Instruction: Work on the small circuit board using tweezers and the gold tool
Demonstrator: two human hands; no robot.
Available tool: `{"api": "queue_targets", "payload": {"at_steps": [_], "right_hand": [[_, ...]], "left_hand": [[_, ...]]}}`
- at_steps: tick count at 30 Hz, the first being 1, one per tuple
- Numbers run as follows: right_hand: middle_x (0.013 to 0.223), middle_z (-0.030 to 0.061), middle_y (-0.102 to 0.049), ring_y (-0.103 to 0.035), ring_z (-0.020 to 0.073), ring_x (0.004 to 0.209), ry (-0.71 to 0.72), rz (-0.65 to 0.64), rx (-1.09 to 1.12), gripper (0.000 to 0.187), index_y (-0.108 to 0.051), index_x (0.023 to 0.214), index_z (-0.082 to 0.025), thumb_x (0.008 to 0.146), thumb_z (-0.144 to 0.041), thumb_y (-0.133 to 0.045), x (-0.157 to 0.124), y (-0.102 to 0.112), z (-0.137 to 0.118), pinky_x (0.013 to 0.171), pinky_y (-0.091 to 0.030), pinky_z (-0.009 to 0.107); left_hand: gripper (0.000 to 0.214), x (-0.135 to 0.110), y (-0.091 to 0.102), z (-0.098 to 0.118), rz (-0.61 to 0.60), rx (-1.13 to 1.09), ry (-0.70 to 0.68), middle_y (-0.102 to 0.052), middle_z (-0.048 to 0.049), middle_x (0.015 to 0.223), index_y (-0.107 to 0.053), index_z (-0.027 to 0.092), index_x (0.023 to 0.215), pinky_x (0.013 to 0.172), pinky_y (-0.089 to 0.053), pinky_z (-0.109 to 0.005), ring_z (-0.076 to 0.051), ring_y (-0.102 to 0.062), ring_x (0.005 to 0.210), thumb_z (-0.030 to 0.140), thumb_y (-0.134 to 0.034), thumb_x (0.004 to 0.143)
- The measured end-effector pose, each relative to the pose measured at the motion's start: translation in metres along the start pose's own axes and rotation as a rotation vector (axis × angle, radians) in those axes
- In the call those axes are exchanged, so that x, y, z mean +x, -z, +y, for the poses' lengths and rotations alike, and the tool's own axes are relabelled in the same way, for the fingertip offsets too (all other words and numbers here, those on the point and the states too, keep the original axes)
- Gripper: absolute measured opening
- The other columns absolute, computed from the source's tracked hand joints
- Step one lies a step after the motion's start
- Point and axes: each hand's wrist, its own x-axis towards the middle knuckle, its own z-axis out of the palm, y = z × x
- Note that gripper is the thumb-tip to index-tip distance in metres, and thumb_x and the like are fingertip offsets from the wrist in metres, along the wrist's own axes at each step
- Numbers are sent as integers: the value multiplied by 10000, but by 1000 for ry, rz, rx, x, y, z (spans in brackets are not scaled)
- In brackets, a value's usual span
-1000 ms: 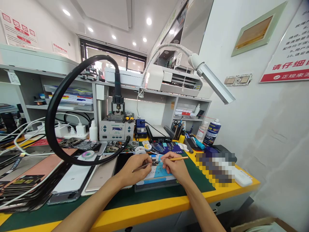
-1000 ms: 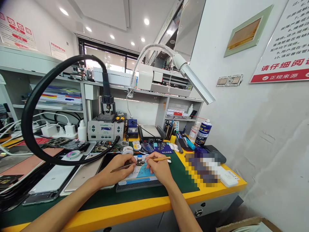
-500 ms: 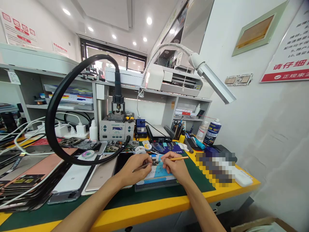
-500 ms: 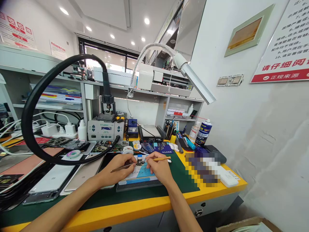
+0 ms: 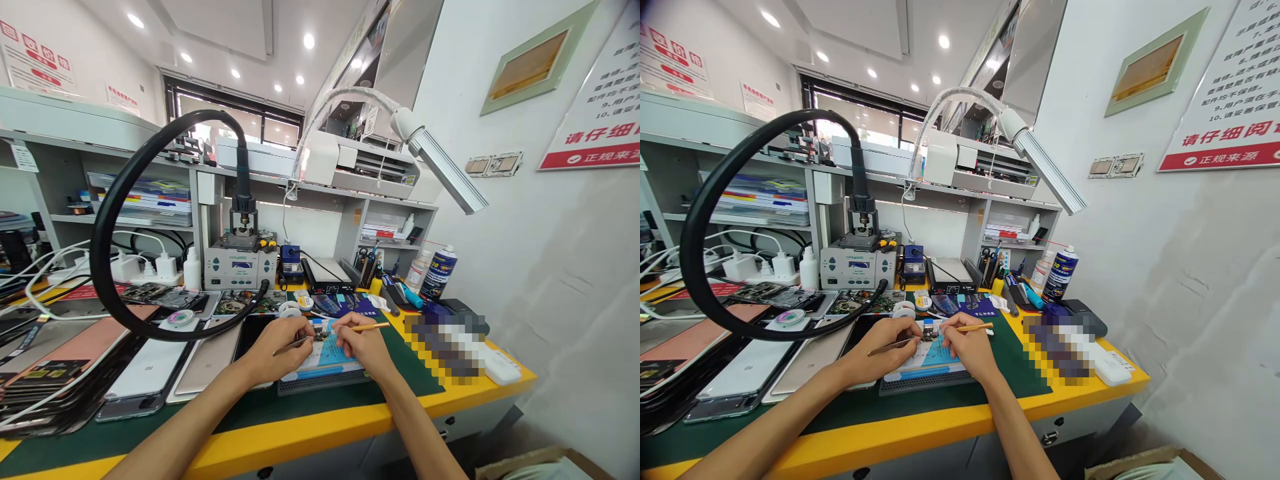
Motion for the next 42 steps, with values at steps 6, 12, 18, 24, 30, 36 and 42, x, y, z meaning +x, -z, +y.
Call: {"api": "queue_targets", "payload": {"at_steps": [6, 12, 18, 24, 30, 36, 42], "right_hand": [[567, -9, -639, -459, 106, 399, 4, -12, 9, 96, -678, 773, -181, 817, -262, -652, 0, 0, -1, 405, -355, 222], [577, -4, -646, -462, 111, 404, 6, -29, 14, 111, -679, 765, -183, 819, -277, -658, -1, 0, -4, 415, -366, 230], [577, -5, -642, -463, 112, 408, -3, -19, 14, 91, -685, 776, -184, 809, -262, -650, 0, 1, -2, 417, -364, 228], [578, -5, -642, -460, 108, 409, -2, -19, 17, 95, -681, 770, -180, 812, -259, -650, -1, 0, -3, 415, -361, 226], [574, -5, -640, -454, 106, 405, -4, -16, 15, 97, -682, 773, -175, 815, -258, -655, -1, 0, -3, 412, -359, 225], [577, -6, -640, -459, 105, 408, 4, -20, 14, 98, -683, 779, -171, 826, -254, -657, -1, 1, -2, 412, -364, 223], [581, -3, -647, -462, 105, 404, 8, -28, 11, 95, -683, 775, -171, 823, -247, -651, 0, 1, -3, 402, -356, 222]], "left_hand": [[163, 0, 0, 0, 3, -3, 5, -672, -29, 754, -662, 181, 848, 578, -341, -269, -171, -551, 653, 246, -513, 866], [164, 0, -1, -1, 6, -10, -8, -676, -26, 765, -668, 186, 870, 581, -345, -271, -172, -567, 659, 247, -516, 874], [161, 0, -1, 1, 11, 4, -6, -656, -15, 737, -671, 183, 855, 579, -328, -267, -165, -543, 647, 247, -524, 869], [144, 0, -2, -4, 2, 9, -4, -651, -3, 730, -666, 192, 870, 573, -306, -267, -155, -520, 619, 243, -531, 865], [125, 0, -2, -5, 9, 13, -3, -642, 2, 721, -661, 195, 870, 565, -295, -267, -150, -503, 602, 234, -544, 848], [112, -1, -3, -6, 8, 7, -11, -626, 12, 703, -651, 199, 859, 558, -297, -262, -143, -495, 590, 234, -545, 854], [104, 0, -3, -7, 6, -2, -24, -649, 10, 748, -646, 201, 860, 566, -321, -253, -145, -535, 623, 227, -545, 861]]}}
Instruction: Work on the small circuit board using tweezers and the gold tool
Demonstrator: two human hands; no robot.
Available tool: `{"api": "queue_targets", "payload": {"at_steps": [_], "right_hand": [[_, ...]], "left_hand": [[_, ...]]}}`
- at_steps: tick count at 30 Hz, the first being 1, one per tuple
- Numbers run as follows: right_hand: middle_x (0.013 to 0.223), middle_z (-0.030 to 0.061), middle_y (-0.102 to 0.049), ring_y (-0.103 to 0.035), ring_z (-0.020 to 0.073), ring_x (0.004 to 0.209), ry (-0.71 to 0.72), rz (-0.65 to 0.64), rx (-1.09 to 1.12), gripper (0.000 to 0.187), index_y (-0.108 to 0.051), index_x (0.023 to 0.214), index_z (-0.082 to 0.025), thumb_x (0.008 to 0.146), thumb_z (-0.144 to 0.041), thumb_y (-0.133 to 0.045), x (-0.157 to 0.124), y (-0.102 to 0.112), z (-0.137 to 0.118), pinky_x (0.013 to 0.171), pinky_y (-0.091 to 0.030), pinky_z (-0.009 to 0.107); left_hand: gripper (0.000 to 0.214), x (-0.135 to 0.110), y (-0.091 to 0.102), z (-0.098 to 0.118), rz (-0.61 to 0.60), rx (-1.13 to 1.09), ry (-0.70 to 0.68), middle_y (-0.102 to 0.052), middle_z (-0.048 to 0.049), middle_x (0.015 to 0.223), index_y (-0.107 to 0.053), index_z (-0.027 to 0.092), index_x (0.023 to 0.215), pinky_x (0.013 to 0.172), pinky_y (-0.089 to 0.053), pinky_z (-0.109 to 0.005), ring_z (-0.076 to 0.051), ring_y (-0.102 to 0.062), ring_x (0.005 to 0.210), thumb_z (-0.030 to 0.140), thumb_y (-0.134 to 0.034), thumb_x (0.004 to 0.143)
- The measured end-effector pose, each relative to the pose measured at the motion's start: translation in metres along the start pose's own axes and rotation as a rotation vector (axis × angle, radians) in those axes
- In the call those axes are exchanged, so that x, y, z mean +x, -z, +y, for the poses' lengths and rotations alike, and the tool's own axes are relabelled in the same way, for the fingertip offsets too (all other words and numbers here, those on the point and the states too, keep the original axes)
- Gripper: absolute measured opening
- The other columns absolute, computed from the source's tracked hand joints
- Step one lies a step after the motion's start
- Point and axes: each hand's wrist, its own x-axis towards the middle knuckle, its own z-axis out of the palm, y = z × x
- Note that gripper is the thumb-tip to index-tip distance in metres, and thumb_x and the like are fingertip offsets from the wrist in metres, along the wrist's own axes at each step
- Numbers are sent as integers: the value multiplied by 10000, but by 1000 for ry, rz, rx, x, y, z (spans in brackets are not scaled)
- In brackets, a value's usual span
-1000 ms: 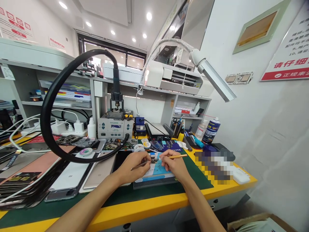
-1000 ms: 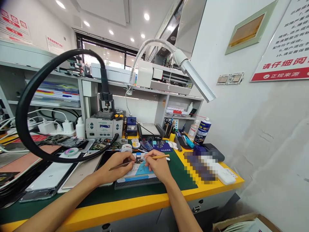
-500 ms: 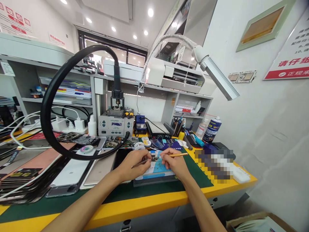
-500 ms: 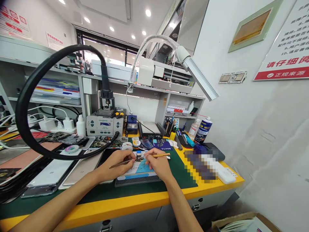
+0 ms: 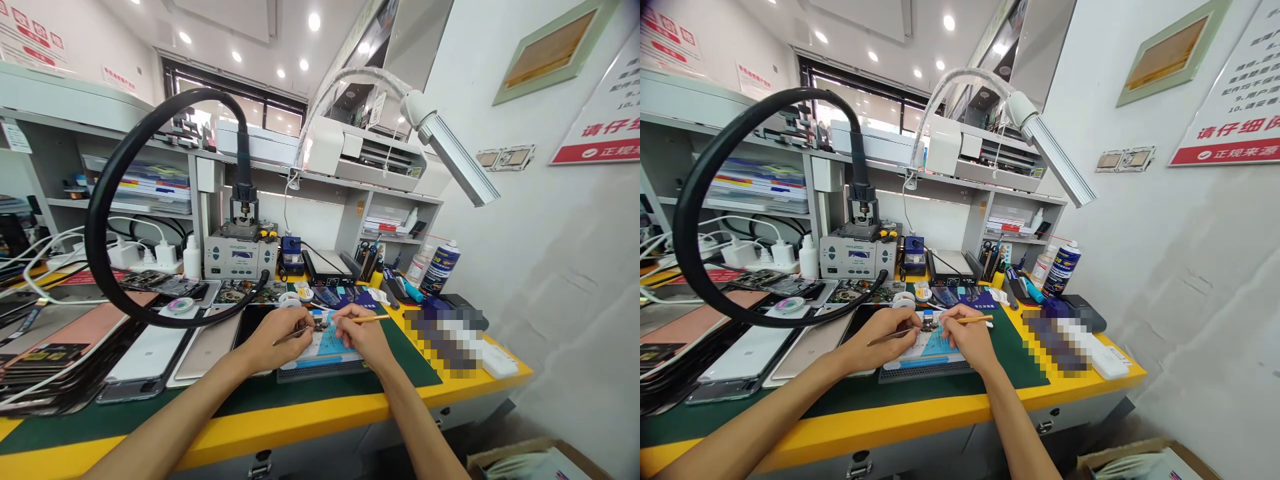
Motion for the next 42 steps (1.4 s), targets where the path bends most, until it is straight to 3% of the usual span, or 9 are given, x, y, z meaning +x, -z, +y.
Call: {"api": "queue_targets", "payload": {"at_steps": [42], "right_hand": [[581, 1, -643, -461, 105, 410, -10, 16, -11, 126, -675, 779, -168, 827, -284, -665, -2, -1, -3, 404, -340, 223]], "left_hand": [[137, 1, 1, 0, 4, 7, 7, -677, -1, 764, -679, 198, 879, 591, -342, -261, -162, -570, 657, 234, -549, 856]]}}
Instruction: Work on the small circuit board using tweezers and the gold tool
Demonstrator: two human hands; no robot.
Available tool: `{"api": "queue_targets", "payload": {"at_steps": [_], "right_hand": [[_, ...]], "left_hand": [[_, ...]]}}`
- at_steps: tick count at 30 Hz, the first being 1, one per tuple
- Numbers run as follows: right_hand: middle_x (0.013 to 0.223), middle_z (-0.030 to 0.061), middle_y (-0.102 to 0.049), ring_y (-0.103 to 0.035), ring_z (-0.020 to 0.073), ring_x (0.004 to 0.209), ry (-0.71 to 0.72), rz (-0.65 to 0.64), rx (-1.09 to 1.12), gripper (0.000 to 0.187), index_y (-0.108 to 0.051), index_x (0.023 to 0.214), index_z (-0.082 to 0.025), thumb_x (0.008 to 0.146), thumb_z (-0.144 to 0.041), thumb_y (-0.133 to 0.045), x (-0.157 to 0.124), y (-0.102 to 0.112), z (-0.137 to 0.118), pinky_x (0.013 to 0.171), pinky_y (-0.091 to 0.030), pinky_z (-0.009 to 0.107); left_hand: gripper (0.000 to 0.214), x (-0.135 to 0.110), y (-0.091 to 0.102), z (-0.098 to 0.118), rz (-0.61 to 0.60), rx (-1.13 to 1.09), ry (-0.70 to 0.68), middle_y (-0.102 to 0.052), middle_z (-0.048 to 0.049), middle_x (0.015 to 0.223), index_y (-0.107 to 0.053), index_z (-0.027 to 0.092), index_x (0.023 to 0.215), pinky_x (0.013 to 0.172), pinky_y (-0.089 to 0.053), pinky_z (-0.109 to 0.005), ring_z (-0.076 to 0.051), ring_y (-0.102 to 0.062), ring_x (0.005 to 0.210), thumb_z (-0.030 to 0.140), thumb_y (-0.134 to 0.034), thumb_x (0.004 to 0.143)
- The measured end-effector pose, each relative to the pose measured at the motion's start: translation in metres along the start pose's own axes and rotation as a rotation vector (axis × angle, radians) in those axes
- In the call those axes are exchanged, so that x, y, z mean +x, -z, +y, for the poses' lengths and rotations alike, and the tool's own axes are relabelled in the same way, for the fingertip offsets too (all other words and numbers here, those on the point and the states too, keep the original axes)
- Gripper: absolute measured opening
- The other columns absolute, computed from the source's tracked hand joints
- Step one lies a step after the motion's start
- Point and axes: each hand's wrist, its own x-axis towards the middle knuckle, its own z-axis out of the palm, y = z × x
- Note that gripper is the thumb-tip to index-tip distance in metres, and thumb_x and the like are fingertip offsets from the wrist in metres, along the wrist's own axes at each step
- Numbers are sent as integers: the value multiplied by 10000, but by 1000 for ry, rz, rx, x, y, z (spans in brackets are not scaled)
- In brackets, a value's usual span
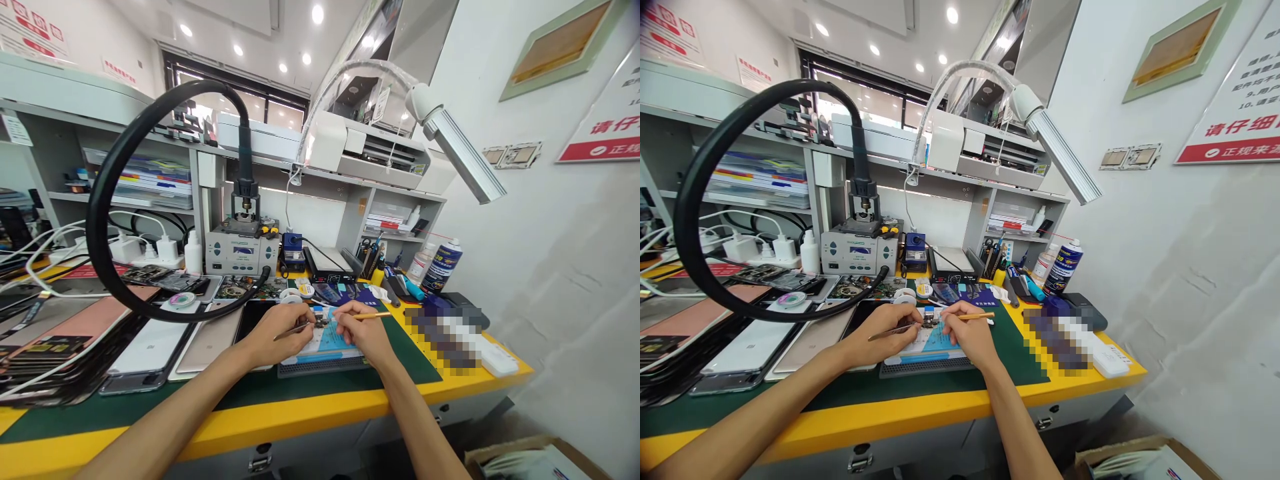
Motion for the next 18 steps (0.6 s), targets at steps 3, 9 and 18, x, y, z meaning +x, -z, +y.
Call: {"api": "queue_targets", "payload": {"at_steps": [3, 9, 18], "right_hand": [[572, 0, -641, -455, 105, 401, -5, 8, -1, 118, -680, 778, -169, 816, -280, -667, 0, 0, 1, 390, -321, 220], [576, 4, -655, -461, 109, 397, -17, 17, 3, 113, -692, 795, -171, 804, -281, -666, 2, 0, 4, 380, -309, 220], [577, 3, -655, -463, 108, 403, -11, 12, -7, 114, -692, 795, -169, 807, -279, -662, 1, 0, 1, 384, -320, 220]], "left_hand": [[156, -1, 0, -1, 0, -6, 3, -668, -1, 754, -689, 198, 897, 584, -337, -262, -162, -565, 653, 222, -541, 851], [159, -1, 0, 1, 5, -11, 11, -657, 1, 748, -694, 195, 894, 580, -337, -258, -155, -550, 640, 220, -544, 846], [152, -1, 1, 1, -6, -31, 7, -636, 10, 716, -689, 197, 874, 549, -320, -251, -143, -531, 600, 221, -540, 853]]}}
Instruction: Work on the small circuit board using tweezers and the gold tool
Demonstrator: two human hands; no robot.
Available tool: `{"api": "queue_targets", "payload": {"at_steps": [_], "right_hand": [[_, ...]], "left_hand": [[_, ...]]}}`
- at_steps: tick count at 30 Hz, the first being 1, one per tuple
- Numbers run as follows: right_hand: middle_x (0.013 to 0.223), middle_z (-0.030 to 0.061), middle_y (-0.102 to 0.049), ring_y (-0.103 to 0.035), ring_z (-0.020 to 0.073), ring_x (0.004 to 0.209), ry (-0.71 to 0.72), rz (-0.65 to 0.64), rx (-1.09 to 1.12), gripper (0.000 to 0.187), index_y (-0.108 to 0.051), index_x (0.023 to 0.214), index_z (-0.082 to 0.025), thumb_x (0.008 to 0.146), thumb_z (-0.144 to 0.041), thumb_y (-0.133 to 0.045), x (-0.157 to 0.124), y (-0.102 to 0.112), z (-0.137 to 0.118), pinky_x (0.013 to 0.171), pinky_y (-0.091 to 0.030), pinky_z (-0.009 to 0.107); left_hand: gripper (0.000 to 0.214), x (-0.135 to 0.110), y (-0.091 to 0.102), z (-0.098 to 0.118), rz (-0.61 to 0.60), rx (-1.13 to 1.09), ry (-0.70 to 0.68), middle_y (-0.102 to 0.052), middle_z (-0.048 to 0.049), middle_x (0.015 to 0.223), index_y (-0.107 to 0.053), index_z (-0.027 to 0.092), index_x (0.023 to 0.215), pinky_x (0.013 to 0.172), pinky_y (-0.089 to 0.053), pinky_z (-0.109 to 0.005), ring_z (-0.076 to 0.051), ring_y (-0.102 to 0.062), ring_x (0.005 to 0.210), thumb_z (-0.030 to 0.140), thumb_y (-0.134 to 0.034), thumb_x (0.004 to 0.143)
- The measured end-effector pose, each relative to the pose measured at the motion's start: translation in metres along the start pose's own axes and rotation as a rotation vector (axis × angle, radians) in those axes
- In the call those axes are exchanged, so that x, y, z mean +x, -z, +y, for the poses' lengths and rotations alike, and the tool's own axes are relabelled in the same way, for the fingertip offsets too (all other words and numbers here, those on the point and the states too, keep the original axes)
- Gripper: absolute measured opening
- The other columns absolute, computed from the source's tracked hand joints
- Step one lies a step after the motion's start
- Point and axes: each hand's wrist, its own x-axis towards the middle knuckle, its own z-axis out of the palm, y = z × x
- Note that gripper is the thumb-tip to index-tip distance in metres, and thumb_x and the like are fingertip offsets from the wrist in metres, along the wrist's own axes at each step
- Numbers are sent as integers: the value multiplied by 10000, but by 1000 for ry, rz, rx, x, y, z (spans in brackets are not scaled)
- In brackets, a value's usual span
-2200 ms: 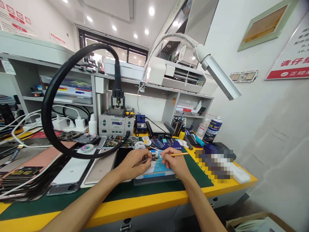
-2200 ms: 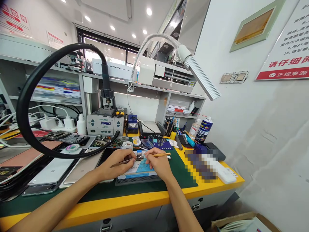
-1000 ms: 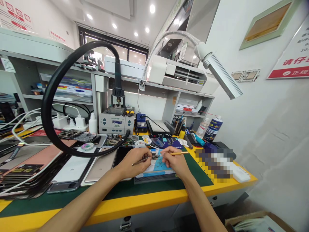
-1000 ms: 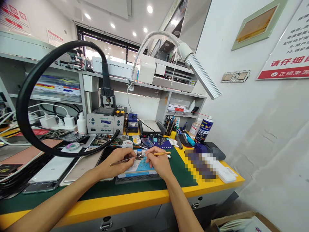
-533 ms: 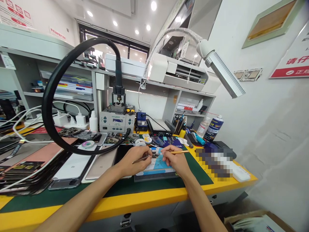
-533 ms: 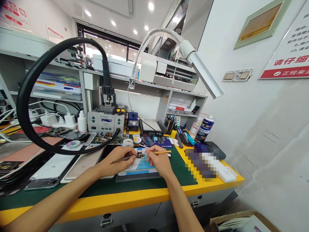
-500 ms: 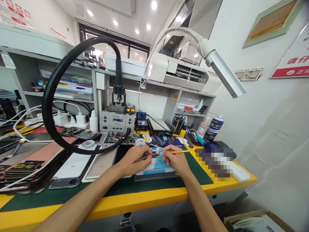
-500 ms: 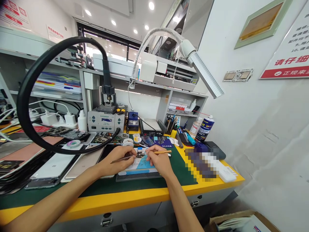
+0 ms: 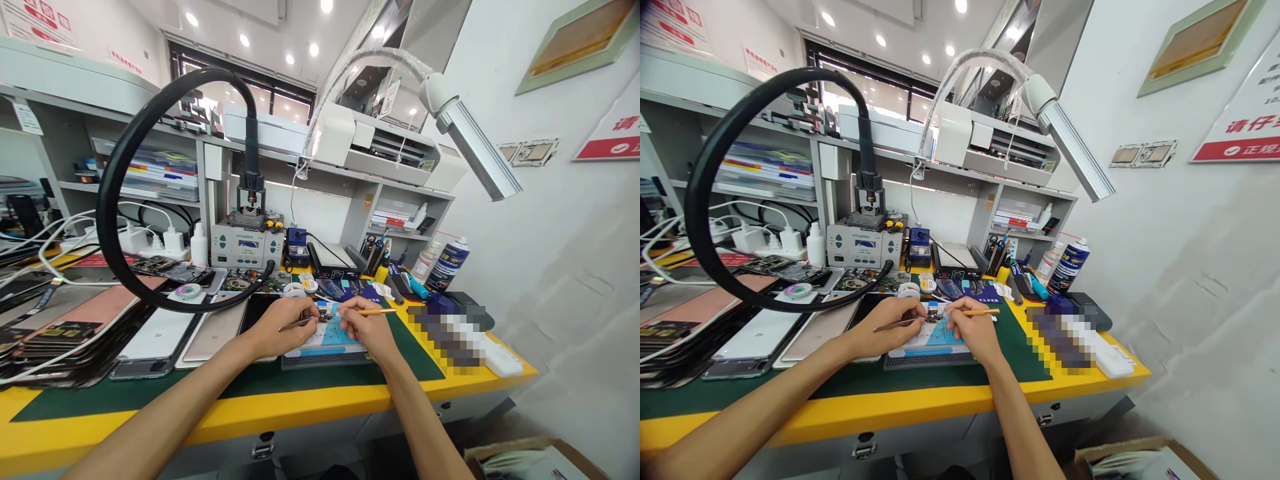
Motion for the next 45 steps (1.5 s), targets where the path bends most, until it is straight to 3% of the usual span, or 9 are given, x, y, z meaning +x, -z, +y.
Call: {"api": "queue_targets", "payload": {"at_steps": [14, 45], "right_hand": [[578, -5, -646, -471, 110, 407, 21, -20, -14, 118, -670, 771, -182, 826, -285, -655, -1, -1, -3, 412, -345, 226], [560, -19, -623, -476, 115, 427, 43, -17, -128, 117, -627, 715, -197, 827, -215, -599, 2, -7, -1, 432, -359, 224]], "left_hand": [[151, 0, 0, 0, 5, 17, -4, -678, -9, 774, -676, 195, 864, 600, -371, -249, -164, -586, 683, 234, -531, 882], [147, -1, 0, 3, -23, -22, 41, -631, 1, 706, -643, 190, 857, 579, -377, -253, -157, -555, 632, 255, -519, 903]]}}
